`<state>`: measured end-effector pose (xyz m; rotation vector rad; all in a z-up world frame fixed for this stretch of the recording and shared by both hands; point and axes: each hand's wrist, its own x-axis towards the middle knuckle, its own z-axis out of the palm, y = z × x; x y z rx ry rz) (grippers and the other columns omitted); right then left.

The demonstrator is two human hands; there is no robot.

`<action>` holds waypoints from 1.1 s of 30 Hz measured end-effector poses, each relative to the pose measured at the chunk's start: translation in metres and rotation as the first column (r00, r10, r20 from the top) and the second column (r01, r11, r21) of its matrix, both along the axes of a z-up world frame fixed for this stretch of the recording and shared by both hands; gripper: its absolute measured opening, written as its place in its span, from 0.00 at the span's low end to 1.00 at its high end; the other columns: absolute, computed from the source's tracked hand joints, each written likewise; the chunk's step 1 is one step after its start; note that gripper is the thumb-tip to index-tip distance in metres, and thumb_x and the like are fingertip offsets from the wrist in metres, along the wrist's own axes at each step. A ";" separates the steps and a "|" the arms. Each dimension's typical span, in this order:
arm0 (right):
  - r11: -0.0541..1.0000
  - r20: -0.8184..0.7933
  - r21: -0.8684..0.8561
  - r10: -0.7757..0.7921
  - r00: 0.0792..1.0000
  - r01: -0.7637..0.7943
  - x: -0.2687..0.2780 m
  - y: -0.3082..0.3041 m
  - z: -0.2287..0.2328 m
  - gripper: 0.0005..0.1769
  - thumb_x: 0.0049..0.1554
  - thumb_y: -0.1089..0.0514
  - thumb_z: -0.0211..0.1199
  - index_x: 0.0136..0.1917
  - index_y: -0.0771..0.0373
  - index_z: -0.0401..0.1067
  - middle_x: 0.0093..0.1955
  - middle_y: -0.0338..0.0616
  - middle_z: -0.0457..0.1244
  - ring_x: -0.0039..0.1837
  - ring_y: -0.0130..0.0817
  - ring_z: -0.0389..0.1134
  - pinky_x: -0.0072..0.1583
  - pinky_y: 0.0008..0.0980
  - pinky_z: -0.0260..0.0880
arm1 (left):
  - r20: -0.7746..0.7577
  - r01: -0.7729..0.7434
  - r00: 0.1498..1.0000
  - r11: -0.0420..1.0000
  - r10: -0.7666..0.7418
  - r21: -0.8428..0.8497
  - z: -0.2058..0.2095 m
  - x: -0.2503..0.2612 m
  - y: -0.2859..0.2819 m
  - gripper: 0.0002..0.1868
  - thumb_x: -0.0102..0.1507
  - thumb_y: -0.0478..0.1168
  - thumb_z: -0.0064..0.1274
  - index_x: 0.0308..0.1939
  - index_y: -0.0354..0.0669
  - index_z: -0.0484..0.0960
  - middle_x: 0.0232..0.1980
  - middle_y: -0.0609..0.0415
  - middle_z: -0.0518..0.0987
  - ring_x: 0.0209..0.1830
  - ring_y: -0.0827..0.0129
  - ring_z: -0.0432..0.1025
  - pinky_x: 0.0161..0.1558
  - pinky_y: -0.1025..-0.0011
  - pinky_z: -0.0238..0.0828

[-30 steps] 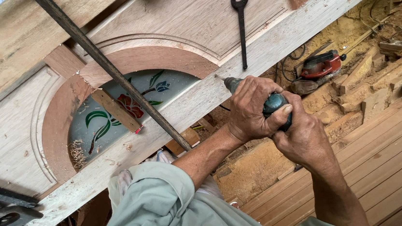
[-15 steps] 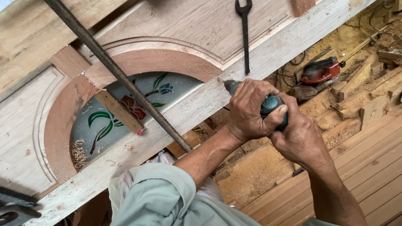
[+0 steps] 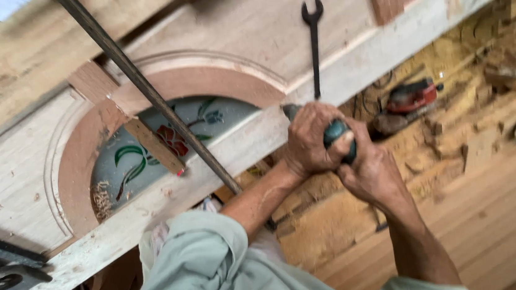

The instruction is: Assembling a wooden door by drilling holes and hammering parts together in a workshop.

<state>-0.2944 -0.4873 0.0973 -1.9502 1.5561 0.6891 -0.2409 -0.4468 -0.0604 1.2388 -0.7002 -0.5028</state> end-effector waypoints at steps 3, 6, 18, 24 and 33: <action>1.000 -0.018 0.020 0.022 1.000 -0.022 0.010 -0.003 0.012 0.34 0.50 0.56 0.60 0.71 0.48 0.61 0.43 0.68 0.70 0.49 0.73 0.71 0.51 0.70 0.71 | 0.019 -0.022 1.000 0.999 0.021 0.033 0.017 0.012 0.003 0.18 0.66 0.58 0.50 0.41 0.49 0.79 0.35 0.56 0.76 0.33 0.59 0.74 0.43 0.62 0.73; 1.000 0.028 0.016 0.022 0.999 -0.022 0.014 -0.009 0.017 0.37 0.48 0.61 0.62 0.71 0.52 0.61 0.43 0.71 0.69 0.47 0.74 0.72 0.50 0.70 0.72 | 0.035 -0.039 0.999 0.999 0.039 -0.003 0.011 0.006 -0.008 0.18 0.65 0.58 0.50 0.41 0.48 0.79 0.35 0.56 0.76 0.34 0.58 0.74 0.43 0.62 0.73; 0.997 -0.233 -0.020 0.062 0.970 -0.069 0.005 -0.011 0.090 0.49 0.47 0.52 0.64 0.81 0.44 0.56 0.62 0.57 0.67 0.59 0.71 0.68 0.55 0.61 0.69 | 0.088 0.037 0.995 0.999 -0.037 0.009 0.125 0.037 0.000 0.22 0.70 0.57 0.41 0.44 0.42 0.74 0.40 0.48 0.78 0.42 0.55 0.75 0.51 0.54 0.74; 0.966 -0.230 -0.189 0.128 0.965 -0.174 -0.003 0.012 0.084 0.49 0.49 0.56 0.69 0.83 0.55 0.62 0.41 0.73 0.69 0.46 0.75 0.70 0.46 0.59 0.69 | 0.095 0.008 0.995 0.998 -0.014 0.063 0.137 0.060 0.028 0.28 0.70 0.63 0.37 0.52 0.42 0.76 0.47 0.47 0.80 0.49 0.51 0.79 0.58 0.51 0.73; 0.859 -0.125 -0.206 0.453 0.883 -0.469 0.077 0.024 0.075 0.51 0.45 0.53 0.66 0.81 0.60 0.58 0.54 0.67 0.68 0.53 0.80 0.68 0.52 0.69 0.67 | 0.125 -0.195 0.974 0.980 0.188 0.048 0.143 0.151 0.072 0.25 0.70 0.60 0.38 0.48 0.41 0.75 0.44 0.48 0.76 0.45 0.52 0.75 0.57 0.50 0.71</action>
